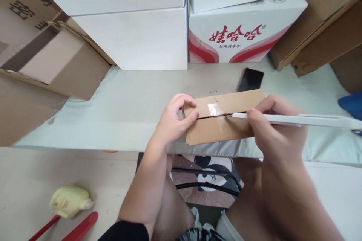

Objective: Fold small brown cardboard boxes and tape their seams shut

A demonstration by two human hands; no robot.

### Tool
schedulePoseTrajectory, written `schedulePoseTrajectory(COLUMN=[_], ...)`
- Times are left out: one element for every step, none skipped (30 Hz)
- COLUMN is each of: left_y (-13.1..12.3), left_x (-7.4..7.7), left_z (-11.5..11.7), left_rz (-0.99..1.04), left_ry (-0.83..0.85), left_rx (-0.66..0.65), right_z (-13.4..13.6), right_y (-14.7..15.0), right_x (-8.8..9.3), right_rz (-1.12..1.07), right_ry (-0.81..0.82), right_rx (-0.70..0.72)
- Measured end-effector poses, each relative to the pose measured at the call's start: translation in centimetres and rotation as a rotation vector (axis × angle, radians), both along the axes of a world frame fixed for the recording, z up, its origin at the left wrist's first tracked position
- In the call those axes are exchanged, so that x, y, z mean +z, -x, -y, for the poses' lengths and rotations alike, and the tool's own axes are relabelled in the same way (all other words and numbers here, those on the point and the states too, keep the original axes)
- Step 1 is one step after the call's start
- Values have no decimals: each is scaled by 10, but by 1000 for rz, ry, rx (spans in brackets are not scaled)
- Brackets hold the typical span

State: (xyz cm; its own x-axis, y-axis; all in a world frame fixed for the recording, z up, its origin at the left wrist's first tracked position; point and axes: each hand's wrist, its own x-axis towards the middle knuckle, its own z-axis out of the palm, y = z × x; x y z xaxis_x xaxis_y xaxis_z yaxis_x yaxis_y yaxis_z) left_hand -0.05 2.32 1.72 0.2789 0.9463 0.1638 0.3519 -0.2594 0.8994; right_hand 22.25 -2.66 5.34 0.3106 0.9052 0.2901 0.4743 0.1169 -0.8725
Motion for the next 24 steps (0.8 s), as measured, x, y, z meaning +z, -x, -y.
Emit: schedulePoseTrajectory(left_y=[1,1,2,2,3,3,4,4,4,5,5,5,6,6,6,5,5,5,4,4,4,5,6,7], left_x=[0,0,0,0,-1,-1,-3,-4,-5,-6,-8,-9,-10,-11,-12,-13,-14,-14,-15,-15,-14,-13,-12,-10], left_z=[0,1,1,1,1,1,1,0,0,-2,-3,-5,-6,-8,-9,-9,-10,-10,-9,-9,-8,-8,-8,-8], left_rz=[7,16,25,32,36,40,47,60,81,102,118,124,121,114,109,112,128,156,198,253,319,391,463,526], left_ry=[-3,-6,-7,-6,-1,7,18,28,32,28,16,-1,-24,-50,-74,-94,-106,-106,-93,-65,-29,6,31,39], left_rx=[-9,-21,-32,-37,-37,-34,-27,-19,-7,7,23,42,63,83,98,111,132,164,206,261,324,388,446,498], right_z=[-1,-1,-2,-3,-4,-5,-6,-6,-7,-8,-8,-9,-10,-11,-11,-11,-11,-10,-9,-8,-8,-7,-8,-9], right_y=[-2,-4,-6,-8,-10,-12,-12,-13,-13,-13,-12,-12,-12,-12,-13,-15,-18,-21,-25,-29,-33,-38,-41,-44], right_x=[-1,-1,-2,-2,-2,-1,0,1,3,4,6,7,8,8,9,10,11,12,14,16,19,21,22,23], right_rz=[-92,-195,-298,-390,-466,-527,-573,-608,-635,-662,-690,-719,-748,-773,-793,-803,-811,-823,-844,-873,-907,-937,-957,-958], right_ry=[-26,-51,-73,-92,-99,-94,-85,-74,-64,-60,-60,-66,-71,-80,-94,-105,-113,-124,-126,-116,-93,-73,-59,-51], right_rx=[7,23,46,75,107,138,164,190,223,253,276,285,283,269,248,225,210,199,191,182,169,139,93,32])
